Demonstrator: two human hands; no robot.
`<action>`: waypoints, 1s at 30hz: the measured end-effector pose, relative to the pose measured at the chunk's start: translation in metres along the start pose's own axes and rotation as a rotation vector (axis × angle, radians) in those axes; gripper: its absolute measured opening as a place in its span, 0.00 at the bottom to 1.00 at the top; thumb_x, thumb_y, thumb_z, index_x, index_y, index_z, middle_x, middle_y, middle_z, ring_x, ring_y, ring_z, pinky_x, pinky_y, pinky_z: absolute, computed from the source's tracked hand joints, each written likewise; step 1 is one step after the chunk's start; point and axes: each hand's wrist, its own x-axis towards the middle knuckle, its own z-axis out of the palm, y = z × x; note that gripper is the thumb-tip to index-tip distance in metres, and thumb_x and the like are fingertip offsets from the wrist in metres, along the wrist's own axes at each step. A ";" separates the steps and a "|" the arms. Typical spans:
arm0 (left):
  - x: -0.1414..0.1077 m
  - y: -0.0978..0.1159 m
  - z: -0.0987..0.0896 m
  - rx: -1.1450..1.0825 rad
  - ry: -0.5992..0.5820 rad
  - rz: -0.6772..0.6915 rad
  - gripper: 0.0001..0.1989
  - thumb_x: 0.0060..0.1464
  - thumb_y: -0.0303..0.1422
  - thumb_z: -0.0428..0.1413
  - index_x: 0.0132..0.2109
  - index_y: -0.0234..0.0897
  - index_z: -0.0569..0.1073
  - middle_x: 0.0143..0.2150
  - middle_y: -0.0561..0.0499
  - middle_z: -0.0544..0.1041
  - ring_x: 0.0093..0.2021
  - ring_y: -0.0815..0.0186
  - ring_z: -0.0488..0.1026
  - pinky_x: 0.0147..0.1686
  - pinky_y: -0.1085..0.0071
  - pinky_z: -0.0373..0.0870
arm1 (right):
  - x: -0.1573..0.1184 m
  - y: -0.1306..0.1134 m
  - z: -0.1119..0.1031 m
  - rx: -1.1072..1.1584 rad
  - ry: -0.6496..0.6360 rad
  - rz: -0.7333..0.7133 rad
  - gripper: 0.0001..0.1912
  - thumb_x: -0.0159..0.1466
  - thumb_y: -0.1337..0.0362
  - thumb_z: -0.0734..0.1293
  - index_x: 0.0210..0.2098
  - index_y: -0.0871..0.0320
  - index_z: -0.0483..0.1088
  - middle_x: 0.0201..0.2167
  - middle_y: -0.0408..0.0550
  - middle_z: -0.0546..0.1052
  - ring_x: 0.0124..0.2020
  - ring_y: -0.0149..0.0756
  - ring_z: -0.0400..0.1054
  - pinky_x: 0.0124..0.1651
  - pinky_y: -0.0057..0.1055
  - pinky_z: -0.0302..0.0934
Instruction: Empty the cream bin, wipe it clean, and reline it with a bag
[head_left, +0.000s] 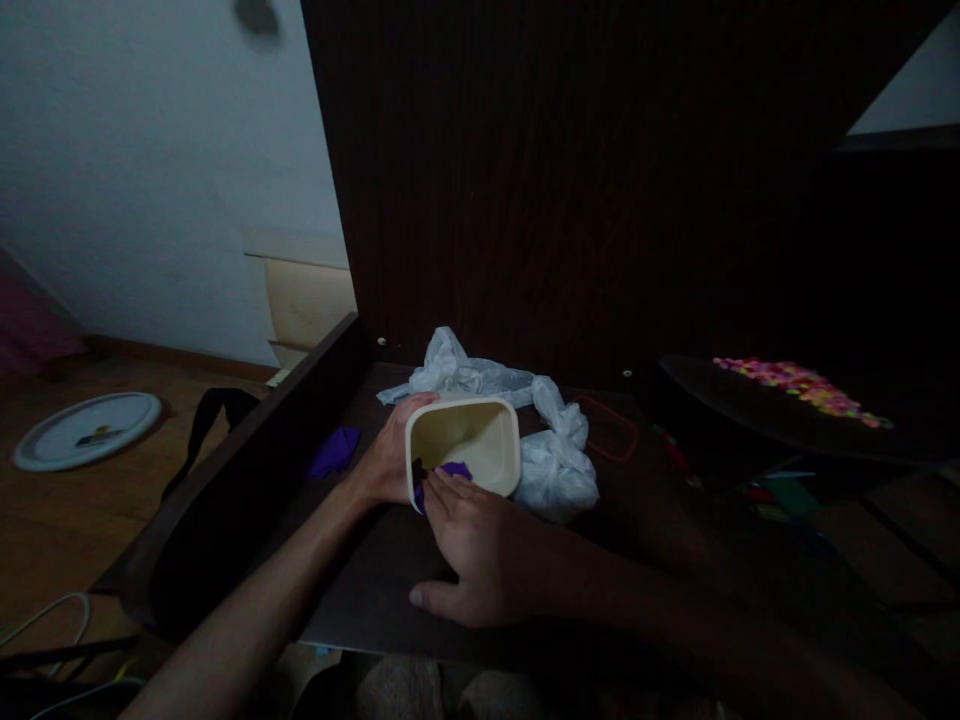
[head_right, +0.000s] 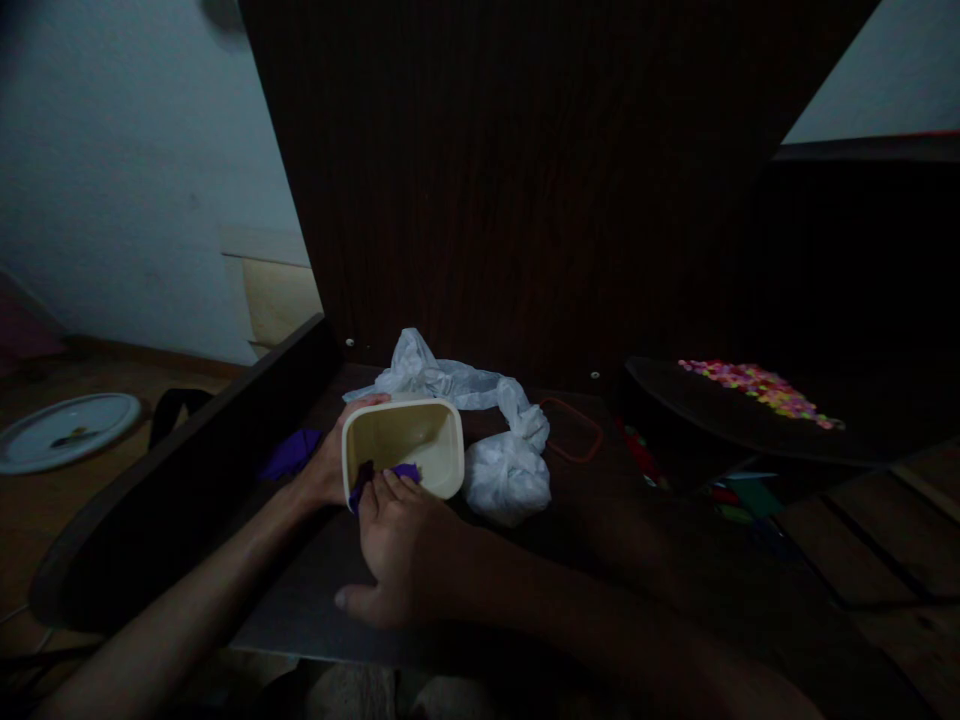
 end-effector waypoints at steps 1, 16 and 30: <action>0.000 0.000 0.000 0.002 -0.002 0.001 0.56 0.41 0.43 0.70 0.71 0.40 0.48 0.63 0.32 0.65 0.63 0.36 0.68 0.59 0.40 0.69 | 0.002 0.000 0.000 0.009 -0.007 0.004 0.45 0.60 0.48 0.71 0.61 0.83 0.64 0.62 0.81 0.67 0.64 0.61 0.64 0.66 0.48 0.58; 0.007 0.013 0.000 -0.103 -0.003 0.050 0.59 0.39 0.44 0.73 0.72 0.42 0.49 0.63 0.33 0.67 0.65 0.38 0.66 0.63 0.37 0.64 | 0.046 0.030 0.009 -0.015 -0.173 0.057 0.43 0.61 0.38 0.68 0.58 0.71 0.73 0.58 0.71 0.74 0.59 0.60 0.70 0.60 0.47 0.65; 0.010 0.011 0.003 -0.054 -0.039 0.154 0.58 0.42 0.46 0.70 0.72 0.38 0.46 0.62 0.31 0.66 0.64 0.38 0.66 0.62 0.36 0.65 | 0.039 0.032 0.002 -0.072 -0.370 0.318 0.66 0.53 0.26 0.64 0.68 0.80 0.57 0.67 0.79 0.60 0.69 0.68 0.55 0.71 0.50 0.46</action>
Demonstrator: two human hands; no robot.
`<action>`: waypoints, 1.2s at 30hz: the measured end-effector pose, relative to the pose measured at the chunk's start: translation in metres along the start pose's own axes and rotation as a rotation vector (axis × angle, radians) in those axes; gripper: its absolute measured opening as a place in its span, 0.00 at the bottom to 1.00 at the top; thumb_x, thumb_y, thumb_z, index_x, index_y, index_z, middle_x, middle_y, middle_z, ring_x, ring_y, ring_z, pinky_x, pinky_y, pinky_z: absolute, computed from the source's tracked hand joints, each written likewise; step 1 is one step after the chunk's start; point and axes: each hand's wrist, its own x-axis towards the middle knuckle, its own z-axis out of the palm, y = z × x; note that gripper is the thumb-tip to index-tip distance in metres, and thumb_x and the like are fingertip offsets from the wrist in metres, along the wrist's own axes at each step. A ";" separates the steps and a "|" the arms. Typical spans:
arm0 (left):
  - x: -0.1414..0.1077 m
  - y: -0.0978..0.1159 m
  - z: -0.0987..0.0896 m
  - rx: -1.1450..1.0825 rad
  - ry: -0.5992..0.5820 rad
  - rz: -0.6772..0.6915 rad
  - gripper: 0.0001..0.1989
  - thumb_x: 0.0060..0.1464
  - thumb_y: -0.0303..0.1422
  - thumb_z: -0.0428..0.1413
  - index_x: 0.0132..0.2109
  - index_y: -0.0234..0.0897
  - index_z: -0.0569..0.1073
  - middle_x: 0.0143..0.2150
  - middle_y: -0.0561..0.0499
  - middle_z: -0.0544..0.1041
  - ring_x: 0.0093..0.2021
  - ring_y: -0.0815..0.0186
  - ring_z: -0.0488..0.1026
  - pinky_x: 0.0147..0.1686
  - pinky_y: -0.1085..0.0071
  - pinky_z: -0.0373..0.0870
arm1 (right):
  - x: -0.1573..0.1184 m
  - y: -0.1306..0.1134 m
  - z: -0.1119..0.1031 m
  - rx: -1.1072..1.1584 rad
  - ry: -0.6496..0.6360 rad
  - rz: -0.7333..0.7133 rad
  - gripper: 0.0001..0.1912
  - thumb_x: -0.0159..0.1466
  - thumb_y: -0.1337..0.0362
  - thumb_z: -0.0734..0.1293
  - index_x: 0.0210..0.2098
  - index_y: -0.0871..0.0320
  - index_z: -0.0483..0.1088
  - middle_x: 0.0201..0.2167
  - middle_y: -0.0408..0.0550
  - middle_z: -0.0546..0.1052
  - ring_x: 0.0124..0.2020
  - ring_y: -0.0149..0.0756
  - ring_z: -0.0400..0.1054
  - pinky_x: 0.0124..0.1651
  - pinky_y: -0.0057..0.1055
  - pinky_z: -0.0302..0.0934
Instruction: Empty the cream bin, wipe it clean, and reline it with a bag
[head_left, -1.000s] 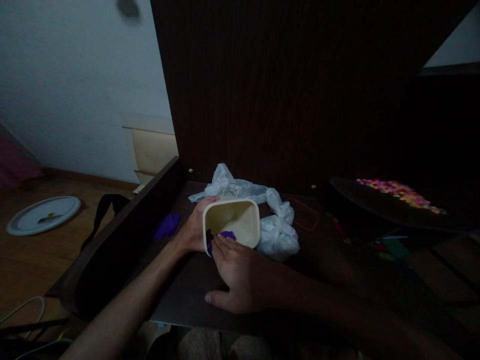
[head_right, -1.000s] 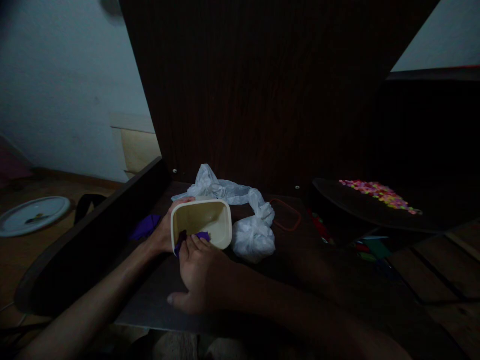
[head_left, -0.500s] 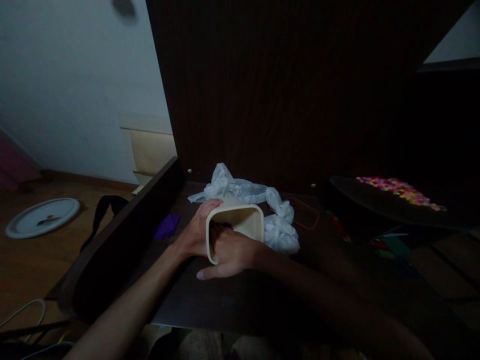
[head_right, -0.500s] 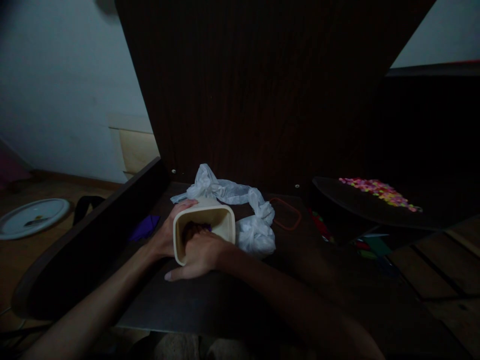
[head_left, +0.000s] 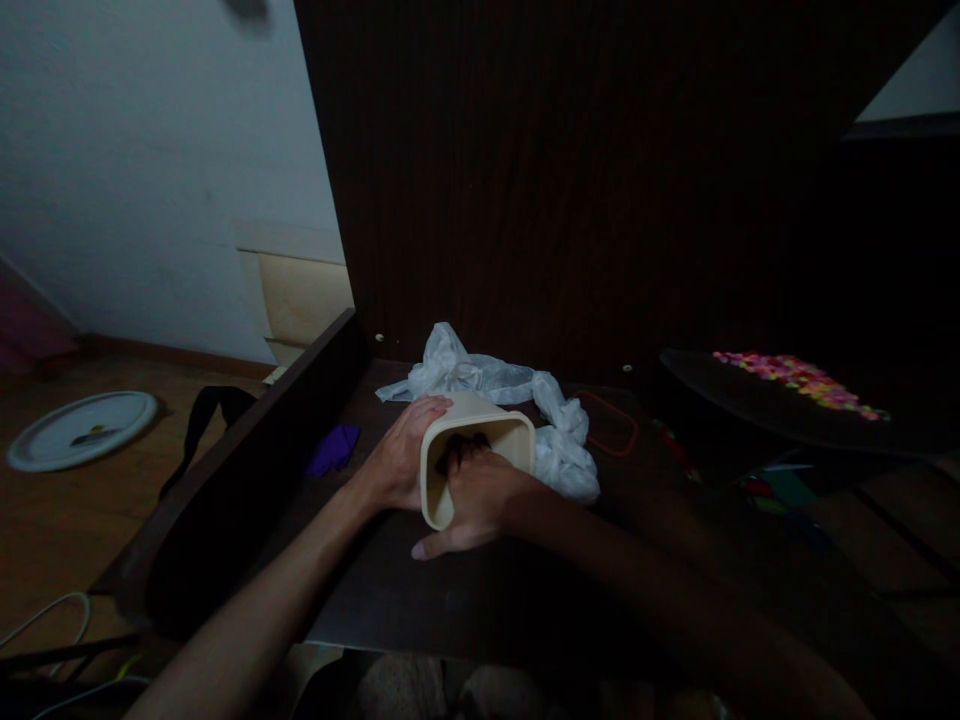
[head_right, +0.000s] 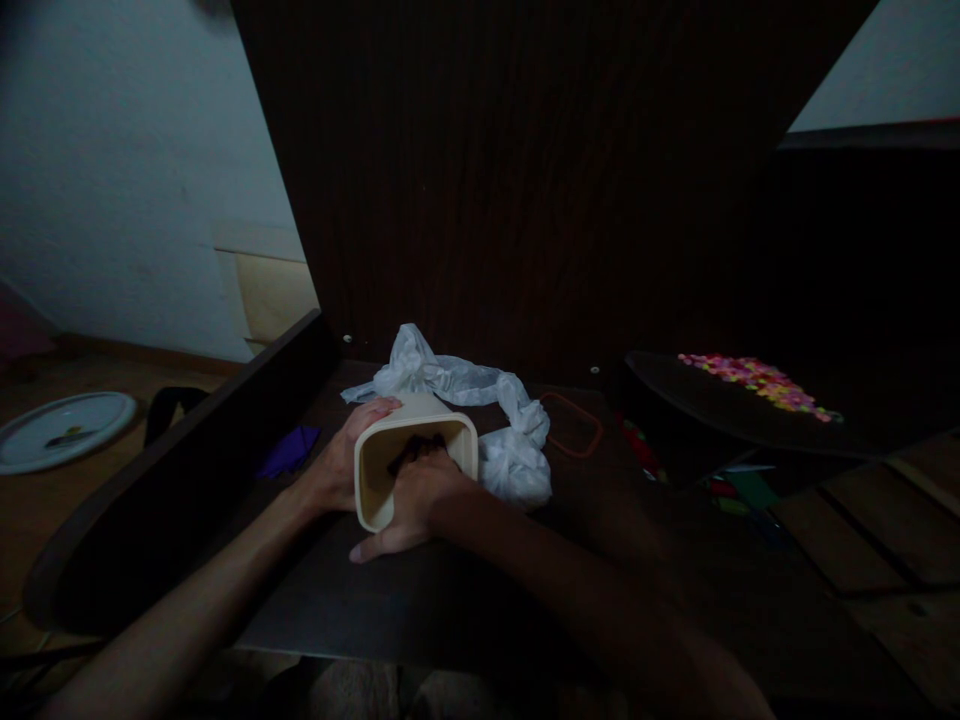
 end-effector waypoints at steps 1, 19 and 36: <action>0.000 0.000 0.000 0.005 0.004 0.002 0.58 0.43 0.46 0.70 0.72 0.37 0.46 0.62 0.31 0.66 0.64 0.38 0.66 0.62 0.36 0.65 | -0.002 0.000 0.001 -0.011 0.013 0.006 0.66 0.53 0.26 0.63 0.68 0.80 0.56 0.67 0.80 0.60 0.69 0.68 0.55 0.71 0.50 0.45; -0.001 -0.004 0.001 -0.059 0.037 -0.020 0.61 0.39 0.47 0.72 0.72 0.40 0.48 0.62 0.33 0.66 0.62 0.38 0.68 0.60 0.37 0.67 | -0.078 -0.011 0.028 0.019 0.176 0.017 0.59 0.59 0.34 0.66 0.67 0.82 0.57 0.67 0.85 0.57 0.70 0.72 0.51 0.71 0.59 0.47; -0.007 -0.008 -0.001 -0.075 0.037 -0.030 0.61 0.38 0.44 0.73 0.72 0.42 0.48 0.62 0.33 0.66 0.63 0.39 0.67 0.62 0.38 0.64 | 0.000 -0.005 0.004 0.130 -0.022 -0.015 0.68 0.56 0.27 0.62 0.71 0.84 0.45 0.71 0.83 0.48 0.72 0.71 0.44 0.72 0.53 0.41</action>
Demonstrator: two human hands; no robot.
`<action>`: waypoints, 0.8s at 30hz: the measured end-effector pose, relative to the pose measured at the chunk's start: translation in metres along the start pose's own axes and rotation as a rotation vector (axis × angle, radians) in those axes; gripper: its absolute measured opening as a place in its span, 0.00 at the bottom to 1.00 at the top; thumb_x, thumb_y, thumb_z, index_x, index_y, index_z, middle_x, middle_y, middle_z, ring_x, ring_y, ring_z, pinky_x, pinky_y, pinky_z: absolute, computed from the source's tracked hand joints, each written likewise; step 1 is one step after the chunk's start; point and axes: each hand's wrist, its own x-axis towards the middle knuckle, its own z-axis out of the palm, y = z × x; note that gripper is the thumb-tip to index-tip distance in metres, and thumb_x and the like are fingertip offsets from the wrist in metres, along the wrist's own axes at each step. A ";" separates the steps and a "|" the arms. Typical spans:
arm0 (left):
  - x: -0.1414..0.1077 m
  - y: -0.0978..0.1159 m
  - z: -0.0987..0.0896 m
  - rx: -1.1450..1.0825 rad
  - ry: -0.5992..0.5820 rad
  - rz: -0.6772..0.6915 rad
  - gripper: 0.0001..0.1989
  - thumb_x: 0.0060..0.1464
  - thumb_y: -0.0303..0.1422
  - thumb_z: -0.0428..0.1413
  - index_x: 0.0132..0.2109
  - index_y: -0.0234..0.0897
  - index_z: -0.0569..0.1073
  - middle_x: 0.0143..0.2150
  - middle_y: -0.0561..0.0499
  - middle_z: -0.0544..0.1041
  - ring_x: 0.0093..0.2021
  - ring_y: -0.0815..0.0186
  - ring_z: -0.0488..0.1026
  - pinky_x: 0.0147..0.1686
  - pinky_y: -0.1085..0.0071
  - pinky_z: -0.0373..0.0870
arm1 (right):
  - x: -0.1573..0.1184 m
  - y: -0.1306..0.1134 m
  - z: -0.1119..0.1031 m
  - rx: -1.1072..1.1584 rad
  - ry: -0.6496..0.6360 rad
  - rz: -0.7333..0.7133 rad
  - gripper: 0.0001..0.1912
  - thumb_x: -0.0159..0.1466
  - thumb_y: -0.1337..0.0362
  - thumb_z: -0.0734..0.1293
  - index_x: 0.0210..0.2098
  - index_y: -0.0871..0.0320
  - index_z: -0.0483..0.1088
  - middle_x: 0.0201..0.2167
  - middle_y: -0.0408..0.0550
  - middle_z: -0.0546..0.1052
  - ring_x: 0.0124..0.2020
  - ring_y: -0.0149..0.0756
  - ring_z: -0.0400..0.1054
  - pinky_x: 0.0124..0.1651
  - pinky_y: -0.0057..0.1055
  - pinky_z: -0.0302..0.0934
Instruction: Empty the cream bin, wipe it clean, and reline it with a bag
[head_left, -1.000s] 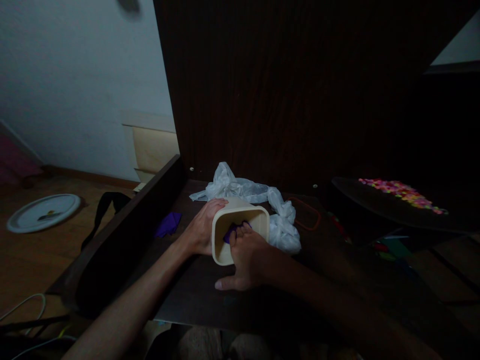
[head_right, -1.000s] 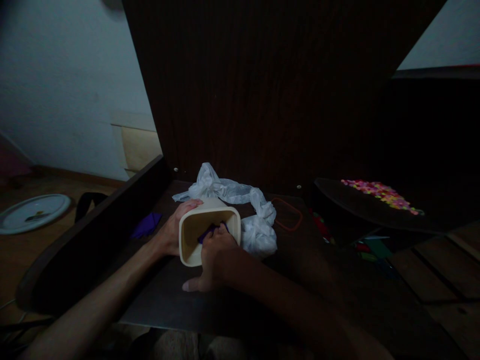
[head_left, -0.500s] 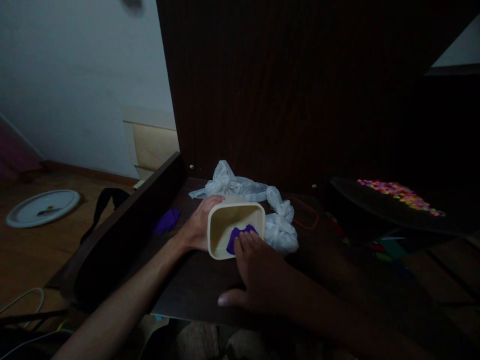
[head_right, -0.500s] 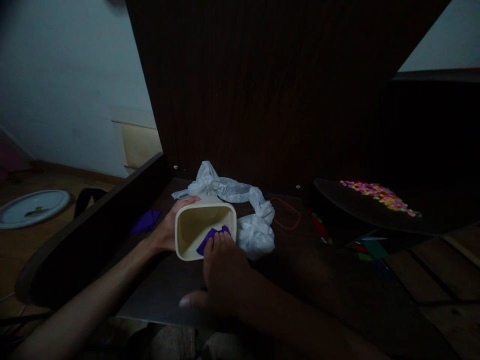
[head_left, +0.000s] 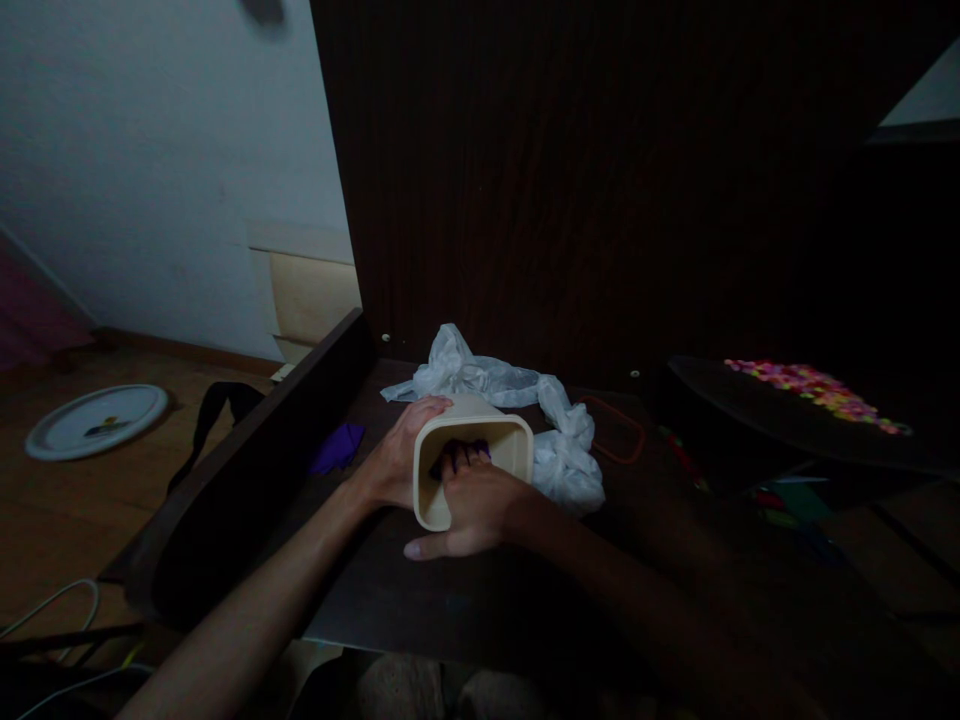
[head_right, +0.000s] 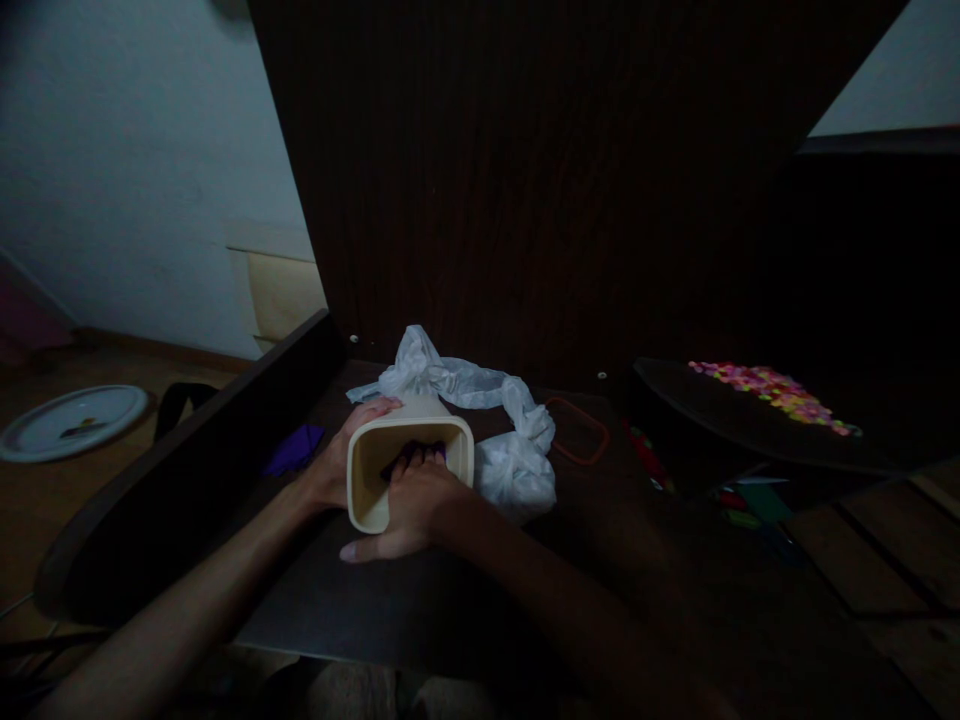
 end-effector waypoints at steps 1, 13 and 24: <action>0.000 0.000 0.000 -0.007 0.004 0.000 0.61 0.37 0.44 0.73 0.72 0.42 0.48 0.62 0.33 0.66 0.63 0.39 0.67 0.63 0.38 0.64 | 0.002 0.000 -0.001 0.012 -0.018 -0.008 0.68 0.57 0.28 0.62 0.71 0.83 0.43 0.71 0.82 0.47 0.73 0.72 0.42 0.72 0.54 0.40; 0.001 0.000 -0.001 -0.032 0.005 -0.005 0.61 0.37 0.45 0.74 0.71 0.42 0.49 0.62 0.33 0.65 0.63 0.38 0.66 0.63 0.36 0.63 | 0.002 -0.006 0.007 -0.045 0.097 -0.188 0.63 0.57 0.36 0.69 0.70 0.83 0.49 0.70 0.83 0.52 0.71 0.69 0.49 0.71 0.53 0.45; 0.000 -0.001 -0.003 -0.039 -0.027 -0.031 0.59 0.40 0.48 0.72 0.71 0.43 0.49 0.62 0.33 0.65 0.64 0.39 0.66 0.62 0.38 0.65 | -0.062 -0.021 0.013 -0.025 0.171 -0.221 0.61 0.55 0.43 0.72 0.70 0.82 0.47 0.71 0.81 0.46 0.73 0.68 0.45 0.74 0.51 0.40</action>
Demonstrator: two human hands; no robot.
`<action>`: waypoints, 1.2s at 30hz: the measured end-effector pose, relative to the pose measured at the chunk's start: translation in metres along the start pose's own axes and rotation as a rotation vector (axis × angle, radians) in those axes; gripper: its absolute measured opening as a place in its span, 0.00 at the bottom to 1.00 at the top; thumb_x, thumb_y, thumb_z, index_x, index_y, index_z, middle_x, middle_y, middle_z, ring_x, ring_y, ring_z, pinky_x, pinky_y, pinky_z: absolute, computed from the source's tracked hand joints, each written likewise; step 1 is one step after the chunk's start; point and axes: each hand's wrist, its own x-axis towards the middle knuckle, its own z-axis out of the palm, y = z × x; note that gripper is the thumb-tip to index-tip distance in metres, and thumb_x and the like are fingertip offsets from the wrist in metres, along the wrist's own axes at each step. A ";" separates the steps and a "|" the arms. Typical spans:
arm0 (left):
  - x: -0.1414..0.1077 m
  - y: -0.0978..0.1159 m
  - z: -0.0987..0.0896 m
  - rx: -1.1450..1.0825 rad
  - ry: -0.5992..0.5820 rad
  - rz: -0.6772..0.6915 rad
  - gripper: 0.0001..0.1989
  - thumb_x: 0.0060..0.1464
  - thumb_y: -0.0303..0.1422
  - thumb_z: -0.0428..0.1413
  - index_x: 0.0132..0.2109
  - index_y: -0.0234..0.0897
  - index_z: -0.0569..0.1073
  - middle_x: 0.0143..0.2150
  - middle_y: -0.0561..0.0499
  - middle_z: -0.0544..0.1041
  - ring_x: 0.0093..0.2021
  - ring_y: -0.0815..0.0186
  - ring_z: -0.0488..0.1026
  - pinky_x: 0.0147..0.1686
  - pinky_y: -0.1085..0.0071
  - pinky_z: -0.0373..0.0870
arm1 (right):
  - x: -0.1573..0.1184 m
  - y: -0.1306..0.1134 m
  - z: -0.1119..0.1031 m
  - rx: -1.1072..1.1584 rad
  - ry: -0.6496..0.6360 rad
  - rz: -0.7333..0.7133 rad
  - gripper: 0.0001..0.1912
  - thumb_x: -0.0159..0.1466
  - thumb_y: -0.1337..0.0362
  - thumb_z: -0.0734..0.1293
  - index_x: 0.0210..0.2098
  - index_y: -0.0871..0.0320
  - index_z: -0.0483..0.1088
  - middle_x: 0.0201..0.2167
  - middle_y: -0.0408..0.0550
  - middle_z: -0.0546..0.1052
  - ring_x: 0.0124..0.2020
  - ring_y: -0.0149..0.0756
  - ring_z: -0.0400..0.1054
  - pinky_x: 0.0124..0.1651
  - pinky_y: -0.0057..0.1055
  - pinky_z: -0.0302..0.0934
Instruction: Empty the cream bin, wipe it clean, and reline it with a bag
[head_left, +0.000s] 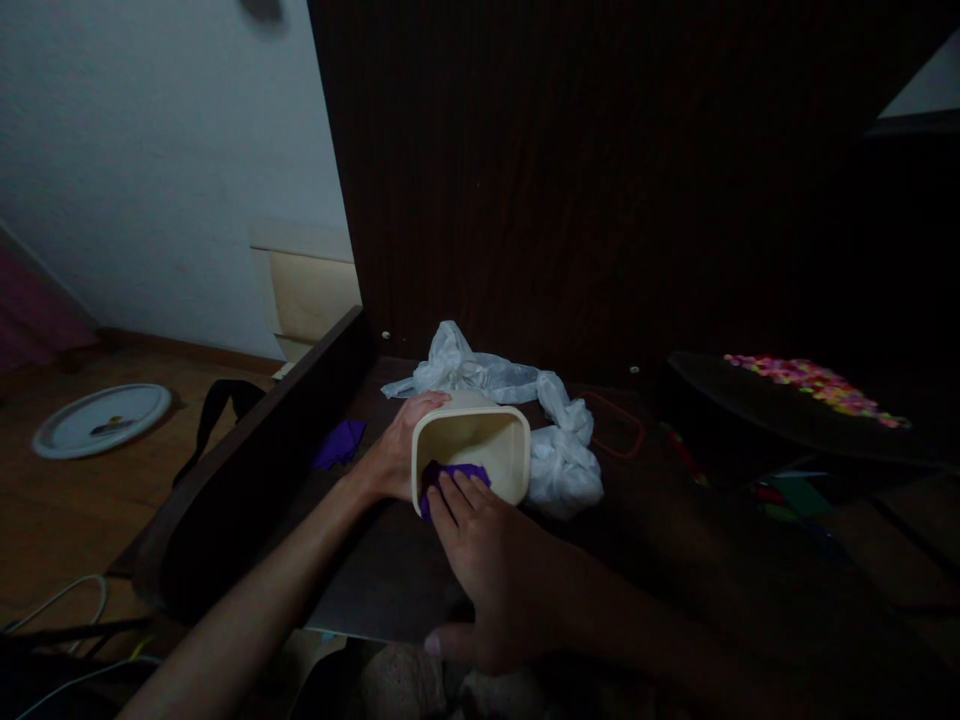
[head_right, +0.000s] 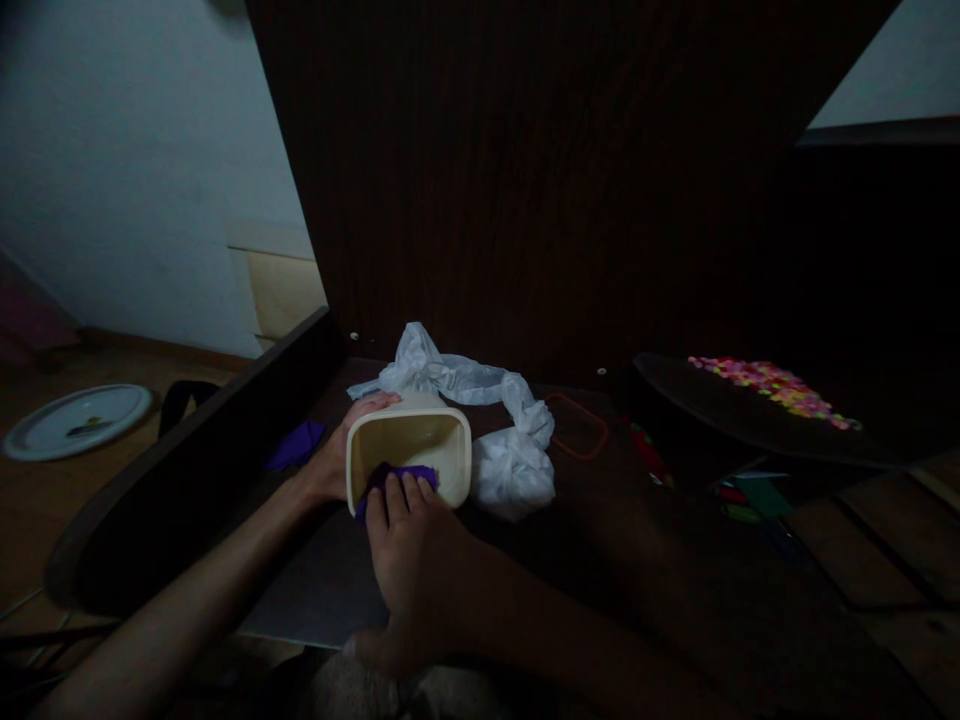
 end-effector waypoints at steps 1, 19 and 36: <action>0.000 0.000 0.000 0.004 0.001 0.000 0.60 0.38 0.49 0.72 0.71 0.43 0.49 0.62 0.33 0.65 0.63 0.39 0.66 0.62 0.38 0.65 | -0.004 -0.001 0.000 0.012 -0.014 0.023 0.61 0.55 0.44 0.73 0.71 0.81 0.47 0.72 0.81 0.46 0.73 0.68 0.44 0.74 0.52 0.40; 0.003 0.001 0.002 0.006 0.011 0.031 0.63 0.34 0.46 0.75 0.71 0.41 0.49 0.62 0.32 0.66 0.63 0.38 0.67 0.62 0.37 0.64 | 0.026 0.027 -0.002 -0.102 -0.164 0.214 0.68 0.55 0.30 0.65 0.70 0.85 0.46 0.70 0.85 0.50 0.71 0.71 0.47 0.72 0.52 0.45; 0.000 -0.002 0.001 -0.005 -0.008 0.011 0.62 0.35 0.47 0.74 0.71 0.41 0.49 0.63 0.32 0.64 0.64 0.37 0.66 0.62 0.36 0.64 | 0.067 0.022 -0.010 -0.051 -0.207 0.185 0.58 0.59 0.39 0.69 0.69 0.81 0.50 0.69 0.82 0.54 0.70 0.68 0.52 0.69 0.51 0.51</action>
